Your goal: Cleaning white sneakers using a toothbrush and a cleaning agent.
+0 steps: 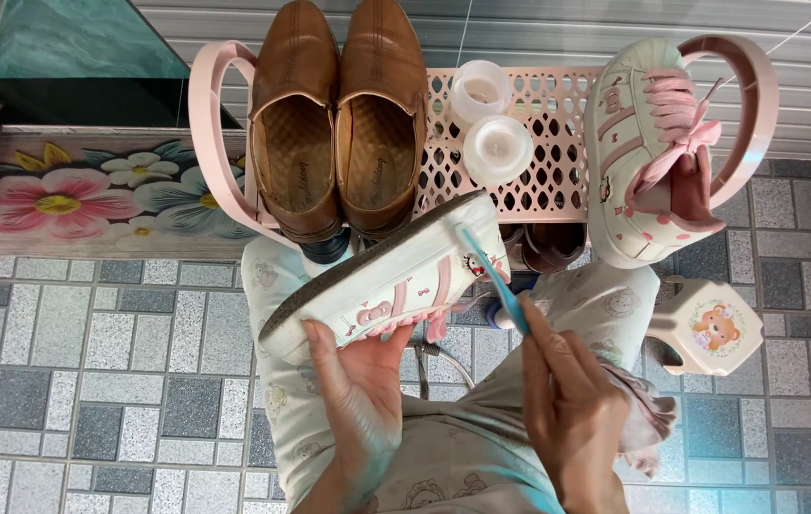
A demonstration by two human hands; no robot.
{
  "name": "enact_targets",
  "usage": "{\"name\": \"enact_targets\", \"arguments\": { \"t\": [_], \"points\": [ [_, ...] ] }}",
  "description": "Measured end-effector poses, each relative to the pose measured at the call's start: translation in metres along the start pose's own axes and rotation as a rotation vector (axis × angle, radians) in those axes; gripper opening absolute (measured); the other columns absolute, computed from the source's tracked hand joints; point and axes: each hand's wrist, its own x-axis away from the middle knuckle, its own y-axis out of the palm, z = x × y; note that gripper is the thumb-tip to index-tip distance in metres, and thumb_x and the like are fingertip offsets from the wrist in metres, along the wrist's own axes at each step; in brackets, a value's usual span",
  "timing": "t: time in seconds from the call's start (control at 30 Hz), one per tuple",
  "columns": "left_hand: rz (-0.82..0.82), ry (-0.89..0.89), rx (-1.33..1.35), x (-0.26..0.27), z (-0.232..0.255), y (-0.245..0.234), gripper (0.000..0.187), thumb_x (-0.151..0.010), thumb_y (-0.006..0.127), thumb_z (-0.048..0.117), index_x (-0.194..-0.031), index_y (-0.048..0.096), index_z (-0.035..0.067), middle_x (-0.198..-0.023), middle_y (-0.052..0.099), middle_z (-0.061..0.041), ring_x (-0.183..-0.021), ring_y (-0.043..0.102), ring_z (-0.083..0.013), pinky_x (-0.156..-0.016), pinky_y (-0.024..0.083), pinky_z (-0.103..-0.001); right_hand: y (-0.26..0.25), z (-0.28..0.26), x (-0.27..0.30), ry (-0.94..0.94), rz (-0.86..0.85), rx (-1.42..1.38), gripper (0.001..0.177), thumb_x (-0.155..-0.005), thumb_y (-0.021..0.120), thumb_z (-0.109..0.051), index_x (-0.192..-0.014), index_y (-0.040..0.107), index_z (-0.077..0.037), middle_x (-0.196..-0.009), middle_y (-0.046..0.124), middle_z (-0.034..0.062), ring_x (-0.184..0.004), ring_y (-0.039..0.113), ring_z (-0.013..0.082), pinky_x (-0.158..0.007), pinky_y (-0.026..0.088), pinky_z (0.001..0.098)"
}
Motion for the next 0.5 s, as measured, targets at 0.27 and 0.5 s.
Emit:
{"name": "enact_targets", "arguments": {
  "t": [0.27,0.5],
  "points": [
    [-0.026,0.007,0.007,-0.003,-0.001,-0.003,0.078,-0.096,0.05,0.058,-0.151,0.035,0.004,-0.147,0.051,-0.018,-0.137,0.051,-0.032,-0.116,0.044,-0.054,-0.002,0.009,0.005,-0.112,-0.055,-0.09,0.039,-0.094,0.065,-0.004,-0.132,0.068,-0.009,-0.069,0.066,0.0003,-0.046,0.053,0.0047,-0.035,0.038,0.0262],
    [-0.083,0.106,-0.032,-0.005,-0.011,-0.007,0.071,-0.099,0.049,0.053,-0.147,0.039,0.002,-0.142,0.056,-0.02,-0.138,0.052,-0.0308,-0.116,0.047,-0.052,-0.022,0.009,-0.014,0.168,-0.011,-0.046,0.034,-0.1,0.065,-0.003,-0.133,0.07,-0.009,-0.074,0.063,0.0081,-0.054,0.052,0.0149,-0.051,0.044,0.0287]
  ]
}}
